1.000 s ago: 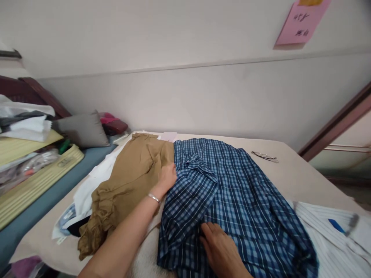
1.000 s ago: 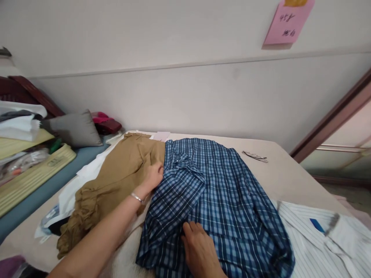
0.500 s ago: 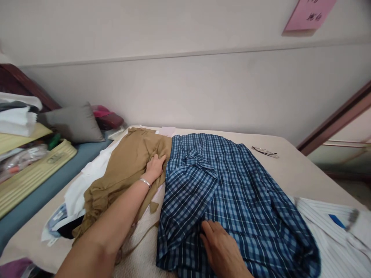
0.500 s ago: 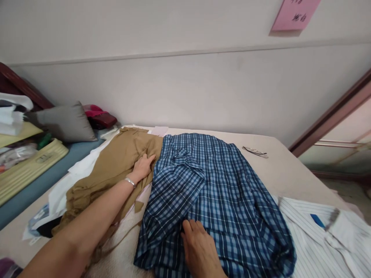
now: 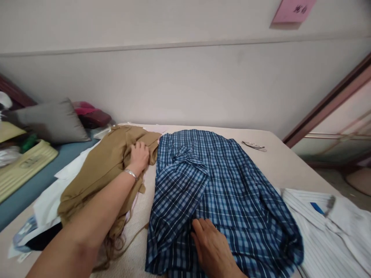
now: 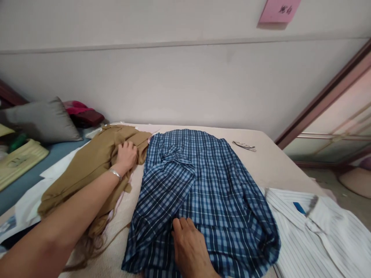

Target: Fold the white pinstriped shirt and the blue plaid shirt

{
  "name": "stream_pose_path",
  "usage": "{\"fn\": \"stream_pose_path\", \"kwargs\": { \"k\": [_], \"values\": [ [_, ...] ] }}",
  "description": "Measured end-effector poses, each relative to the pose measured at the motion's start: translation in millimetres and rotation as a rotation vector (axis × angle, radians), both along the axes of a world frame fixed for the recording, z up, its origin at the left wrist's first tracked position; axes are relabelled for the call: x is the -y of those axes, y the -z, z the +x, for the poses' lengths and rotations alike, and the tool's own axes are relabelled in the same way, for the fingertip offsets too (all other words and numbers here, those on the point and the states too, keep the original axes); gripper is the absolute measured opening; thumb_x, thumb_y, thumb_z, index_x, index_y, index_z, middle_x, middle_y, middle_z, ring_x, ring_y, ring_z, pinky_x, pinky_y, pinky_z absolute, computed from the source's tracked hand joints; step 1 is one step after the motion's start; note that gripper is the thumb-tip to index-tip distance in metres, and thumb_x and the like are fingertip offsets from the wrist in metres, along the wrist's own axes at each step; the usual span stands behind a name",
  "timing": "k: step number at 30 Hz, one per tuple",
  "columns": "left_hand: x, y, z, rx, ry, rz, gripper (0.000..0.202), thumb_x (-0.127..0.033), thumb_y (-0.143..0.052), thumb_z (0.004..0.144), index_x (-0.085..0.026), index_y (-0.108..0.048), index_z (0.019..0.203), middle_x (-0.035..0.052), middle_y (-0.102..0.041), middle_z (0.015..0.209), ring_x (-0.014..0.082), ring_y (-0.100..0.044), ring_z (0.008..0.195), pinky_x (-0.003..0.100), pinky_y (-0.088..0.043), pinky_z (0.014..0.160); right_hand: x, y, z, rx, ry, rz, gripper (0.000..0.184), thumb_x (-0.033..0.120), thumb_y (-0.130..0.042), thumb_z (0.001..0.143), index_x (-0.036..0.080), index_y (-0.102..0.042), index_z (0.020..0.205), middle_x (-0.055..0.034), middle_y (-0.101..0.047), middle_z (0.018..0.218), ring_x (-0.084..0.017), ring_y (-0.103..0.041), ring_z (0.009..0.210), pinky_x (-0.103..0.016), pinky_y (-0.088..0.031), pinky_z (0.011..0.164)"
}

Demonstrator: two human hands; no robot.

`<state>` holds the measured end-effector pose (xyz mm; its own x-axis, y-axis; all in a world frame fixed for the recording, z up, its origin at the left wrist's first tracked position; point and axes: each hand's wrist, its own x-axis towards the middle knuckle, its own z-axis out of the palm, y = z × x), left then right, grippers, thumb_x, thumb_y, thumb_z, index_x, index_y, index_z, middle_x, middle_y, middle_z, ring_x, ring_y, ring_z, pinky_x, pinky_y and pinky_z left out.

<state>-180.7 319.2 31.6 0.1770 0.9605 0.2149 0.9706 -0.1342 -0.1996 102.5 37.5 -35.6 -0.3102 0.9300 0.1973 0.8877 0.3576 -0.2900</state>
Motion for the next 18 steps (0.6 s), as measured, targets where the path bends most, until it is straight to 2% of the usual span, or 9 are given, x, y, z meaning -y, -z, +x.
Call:
{"fn": "stream_pose_path", "kwargs": {
  "k": [2, 4, 7, 9, 11, 13, 15, 18],
  "values": [
    [1, 7.7, 17, -0.023, 0.212, -0.092, 0.034, -0.016, -0.040, 0.093, -0.014, -0.068, 0.112, 0.0204, -0.059, 0.125, 0.0341, -0.047, 0.125, 0.050, -0.029, 0.109, 0, -0.1, 0, 0.004, 0.011, -0.001, 0.025, 0.001, -0.050, 0.088, 0.024, -0.045, 0.095, -0.0030, -0.061, 0.088, -0.022, -0.060, 0.080, -0.033, -0.039, 0.066],
    [-3, 15.6, 24, -0.024, 0.285, -0.185, 0.028, -0.019, -0.049, 0.090, -0.019, -0.069, 0.108, 0.0150, -0.063, 0.120, 0.0304, -0.051, 0.120, 0.048, -0.028, 0.112, 1, -1.8, 0, 0.003, 0.013, -0.004, 0.025, 0.001, -0.050, 0.087, 0.024, -0.045, 0.094, -0.0029, -0.061, 0.087, -0.022, -0.060, 0.080, -0.033, -0.039, 0.065],
    [-17, 21.5, 12, -0.015, 0.191, -0.195, 0.031, -0.023, -0.054, 0.089, -0.023, -0.068, 0.118, 0.0135, -0.061, 0.129, 0.0321, -0.054, 0.119, 0.060, -0.022, 0.115, 1, -6.0, 1, -0.009, 0.001, -0.005, 0.025, 0.001, -0.049, 0.087, 0.025, -0.044, 0.093, -0.0026, -0.061, 0.087, -0.021, -0.059, 0.079, -0.033, -0.039, 0.065],
    [-29, 20.3, -6, -0.012, 0.085, -0.169, 0.033, -0.021, -0.049, 0.093, -0.019, -0.067, 0.121, 0.0180, -0.059, 0.133, 0.0360, -0.051, 0.123, 0.070, -0.015, 0.113, 1, -8.5, 1, -0.021, -0.008, -0.012, 0.025, 0.001, -0.048, 0.088, 0.025, -0.044, 0.094, -0.0025, -0.061, 0.087, -0.020, -0.059, 0.079, -0.033, -0.039, 0.065],
    [-39, 16.8, -24, -0.013, -0.029, -0.127, 0.036, -0.015, -0.040, 0.096, -0.010, -0.067, 0.119, 0.0255, -0.057, 0.134, 0.0416, -0.045, 0.130, 0.076, -0.010, 0.111, 1, -9.7, 1, -0.029, -0.012, -0.026, 0.025, 0.001, -0.048, 0.088, 0.025, -0.045, 0.094, -0.0025, -0.061, 0.087, -0.020, -0.060, 0.079, -0.033, -0.039, 0.065],
    [-45, 13.2, -32, 0.008, -0.129, -0.074, 0.037, -0.011, -0.037, 0.096, -0.004, -0.067, 0.116, 0.0313, -0.053, 0.136, 0.0465, -0.037, 0.137, 0.077, -0.008, 0.110, 1, -9.7, 1, -0.032, -0.011, -0.042, 0.024, 0.002, -0.049, 0.088, 0.025, -0.045, 0.094, -0.0023, -0.060, 0.087, -0.021, -0.059, 0.079, -0.033, -0.039, 0.064],
    [-47, 10.4, -28, 0.077, -0.169, -0.033, 0.032, -0.009, -0.042, 0.094, -0.002, -0.067, 0.113, 0.0327, -0.053, 0.136, 0.0480, -0.033, 0.140, 0.075, -0.008, 0.112, 1, -9.0, 1, -0.029, -0.003, -0.058, 0.024, 0.001, -0.049, 0.088, 0.025, -0.046, 0.094, -0.0025, -0.060, 0.087, -0.021, -0.059, 0.079, -0.033, -0.039, 0.064],
    [-42, 7.9, 2, 0.184, -0.095, -0.024, 0.025, -0.013, -0.051, 0.094, -0.001, -0.066, 0.111, 0.0283, -0.059, 0.128, 0.0430, -0.037, 0.138, 0.069, -0.010, 0.116, 1, -8.4, 0, -0.024, 0.005, -0.072, 0.024, 0.001, -0.048, 0.088, 0.024, -0.046, 0.093, -0.0028, -0.060, 0.087, -0.021, -0.058, 0.079, -0.033, -0.039, 0.065]
  ]
}}
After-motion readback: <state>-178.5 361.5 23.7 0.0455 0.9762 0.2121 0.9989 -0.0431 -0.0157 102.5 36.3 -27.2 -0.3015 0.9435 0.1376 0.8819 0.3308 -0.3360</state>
